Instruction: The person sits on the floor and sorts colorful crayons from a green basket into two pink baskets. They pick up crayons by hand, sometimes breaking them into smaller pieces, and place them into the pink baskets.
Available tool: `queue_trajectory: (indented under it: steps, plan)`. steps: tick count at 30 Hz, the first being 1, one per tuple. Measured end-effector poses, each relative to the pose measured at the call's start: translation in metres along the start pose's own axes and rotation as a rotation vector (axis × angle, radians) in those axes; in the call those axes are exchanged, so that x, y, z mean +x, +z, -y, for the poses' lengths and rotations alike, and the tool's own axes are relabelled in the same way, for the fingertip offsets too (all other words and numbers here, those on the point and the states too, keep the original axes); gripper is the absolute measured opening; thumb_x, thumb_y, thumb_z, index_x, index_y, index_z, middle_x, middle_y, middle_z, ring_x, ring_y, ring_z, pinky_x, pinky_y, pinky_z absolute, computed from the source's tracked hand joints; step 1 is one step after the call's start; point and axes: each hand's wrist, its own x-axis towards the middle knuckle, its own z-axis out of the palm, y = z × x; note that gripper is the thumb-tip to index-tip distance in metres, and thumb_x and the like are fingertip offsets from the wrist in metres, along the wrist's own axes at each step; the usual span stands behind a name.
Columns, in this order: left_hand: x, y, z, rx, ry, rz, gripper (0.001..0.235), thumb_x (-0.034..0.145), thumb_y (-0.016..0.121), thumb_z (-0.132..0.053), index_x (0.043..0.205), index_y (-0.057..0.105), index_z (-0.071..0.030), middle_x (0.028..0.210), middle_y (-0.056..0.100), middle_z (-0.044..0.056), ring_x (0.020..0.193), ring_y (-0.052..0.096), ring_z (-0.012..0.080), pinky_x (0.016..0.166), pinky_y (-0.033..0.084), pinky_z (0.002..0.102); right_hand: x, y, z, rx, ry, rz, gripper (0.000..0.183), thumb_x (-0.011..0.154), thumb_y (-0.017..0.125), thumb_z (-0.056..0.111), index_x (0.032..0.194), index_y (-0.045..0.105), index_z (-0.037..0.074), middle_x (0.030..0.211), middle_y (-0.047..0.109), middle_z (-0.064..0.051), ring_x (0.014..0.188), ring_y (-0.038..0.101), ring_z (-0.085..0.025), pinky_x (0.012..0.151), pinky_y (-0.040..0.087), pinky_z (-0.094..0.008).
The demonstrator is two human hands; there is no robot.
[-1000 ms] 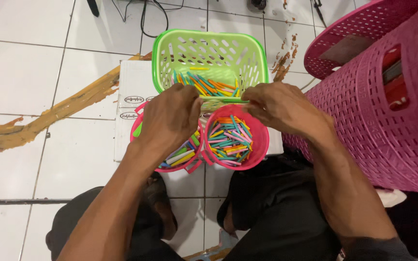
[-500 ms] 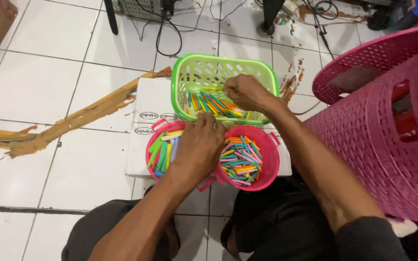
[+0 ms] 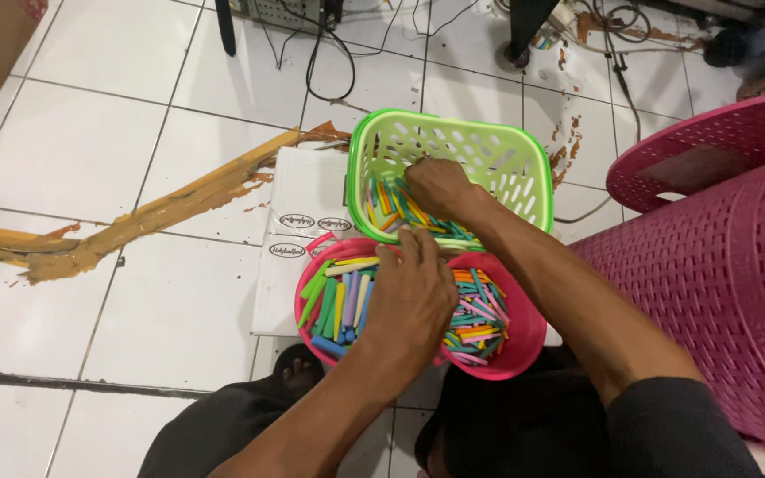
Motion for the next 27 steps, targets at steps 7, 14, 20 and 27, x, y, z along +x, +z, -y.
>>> queue_trajectory:
  steps: [7,14,20,27]
  plan:
    - [0.002,-0.008,0.001,-0.033,0.015,0.129,0.036,0.083,0.06,-0.011,0.11,0.07,0.011,0.126,0.056,0.043,0.122,0.052,0.0614,0.086,0.042,0.071,-0.011,-0.016,0.009,-0.014,-0.018,-0.023,0.024,0.087,0.058,0.009,0.103,0.074,0.004,0.082,0.069,-0.025,0.073,0.072,-0.046,0.061,0.059,-0.061]
    - [0.004,-0.015,0.003,-0.029,0.041,0.204,0.04,0.08,0.065,-0.013,0.113,0.069,0.01,0.126,0.055,0.043,0.122,0.051,0.0616,0.086,0.042,0.07,-0.012,-0.003,-0.003,-0.047,-0.03,-0.009,0.022,0.085,0.058,0.014,0.1,0.072,0.005,0.086,0.069,-0.022,0.077,0.073,-0.044,0.062,0.059,-0.06]
    - [0.006,-0.017,0.013,-0.046,0.036,0.185,0.037,0.077,0.069,-0.016,0.108,0.073,0.005,0.119,0.061,0.035,0.114,0.058,0.0532,0.08,0.046,0.063,-0.073,-0.111,0.015,0.335,0.163,-0.084,0.023,0.087,0.06,0.023,0.101,0.067,0.006,0.076,0.066,-0.024,0.078,0.069,-0.052,0.065,0.052,-0.063]
    - [0.015,0.002,0.034,-0.19,-0.021,0.16,0.026,0.08,0.059,-0.013,0.102,0.07,-0.007,0.09,0.063,0.014,0.081,0.069,0.0376,0.061,0.048,0.051,-0.181,-0.206,0.073,0.884,0.231,-0.16,0.02,0.095,0.062,0.018,0.101,0.071,0.001,0.069,0.064,-0.017,0.064,0.06,-0.028,0.062,0.052,-0.041]
